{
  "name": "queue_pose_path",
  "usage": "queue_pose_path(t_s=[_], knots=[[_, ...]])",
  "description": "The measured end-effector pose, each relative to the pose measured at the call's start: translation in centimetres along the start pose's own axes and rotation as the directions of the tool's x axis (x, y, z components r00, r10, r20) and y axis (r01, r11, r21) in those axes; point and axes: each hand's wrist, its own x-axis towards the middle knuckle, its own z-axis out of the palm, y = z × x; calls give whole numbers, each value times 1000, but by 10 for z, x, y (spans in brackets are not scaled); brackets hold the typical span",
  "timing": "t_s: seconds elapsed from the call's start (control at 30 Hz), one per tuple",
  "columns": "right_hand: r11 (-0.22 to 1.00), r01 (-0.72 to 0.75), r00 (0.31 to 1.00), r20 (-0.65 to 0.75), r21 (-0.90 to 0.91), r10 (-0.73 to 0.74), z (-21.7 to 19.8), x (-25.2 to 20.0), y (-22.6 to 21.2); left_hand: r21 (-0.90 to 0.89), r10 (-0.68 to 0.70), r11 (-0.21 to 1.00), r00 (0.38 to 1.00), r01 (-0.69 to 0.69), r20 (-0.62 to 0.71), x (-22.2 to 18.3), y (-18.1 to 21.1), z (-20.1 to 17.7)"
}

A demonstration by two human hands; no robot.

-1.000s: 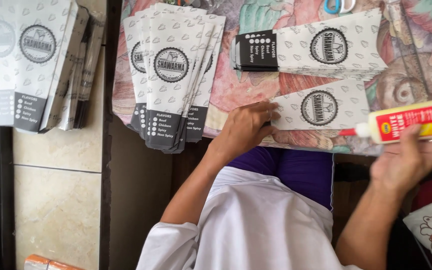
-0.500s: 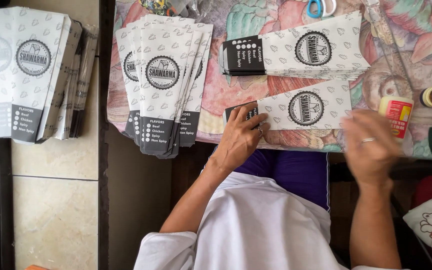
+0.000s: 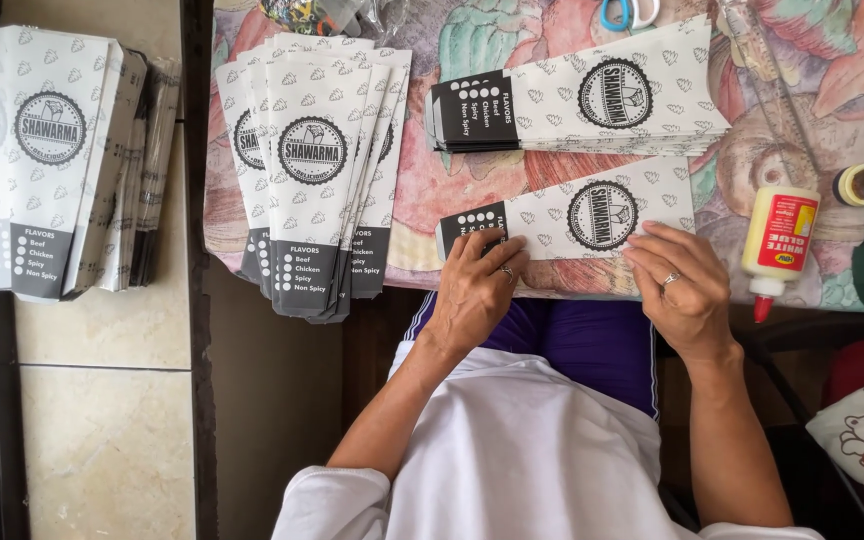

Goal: The person applies glue from a bottle onto the edges of cardboard shawarma sleeves and presses them together to assemble the packaging.

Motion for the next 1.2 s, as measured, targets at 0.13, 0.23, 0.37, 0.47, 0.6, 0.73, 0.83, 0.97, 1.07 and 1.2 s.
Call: queue_pose_path(t_s=[0.13,0.23,0.37,0.47,0.6,0.73,0.83,0.97,1.07,1.2], knots=[[1000,-11,1000,-15,3,11,4,-5,2,3,-11,1000,1000,11,-24,-1,1,1],[999,-28,999,-19,16,28,3,-4,1,-12,-10,1000,999,9,-52,1,4,-3],[991,-134,991,14,-20,134,7,4,-6,-3,18,1000,994,-19,-107,-1,11,-5],[990,-129,991,36,-52,131,35,0,3,-16,27,999,986,-30,-164,-6,15,-4],[995,-22,977,211,-92,41,50,38,-13,-45,10,999,987,-17,-162,-11,13,-4],[994,-51,926,367,-99,84,35,38,4,-59,1,998,988,-10,-153,-12,10,-5],[957,-246,791,537,-155,291,12,33,19,-95,-34,995,988,20,-152,-13,10,-7],[918,-241,789,487,-317,375,6,24,28,-78,-42,996,995,35,-92,2,15,-12],[919,-228,798,479,-321,365,7,22,27,-70,-75,995,986,65,-146,22,22,3],[928,-216,818,463,-305,342,8,21,27,222,-164,969,950,106,265,34,32,55]])
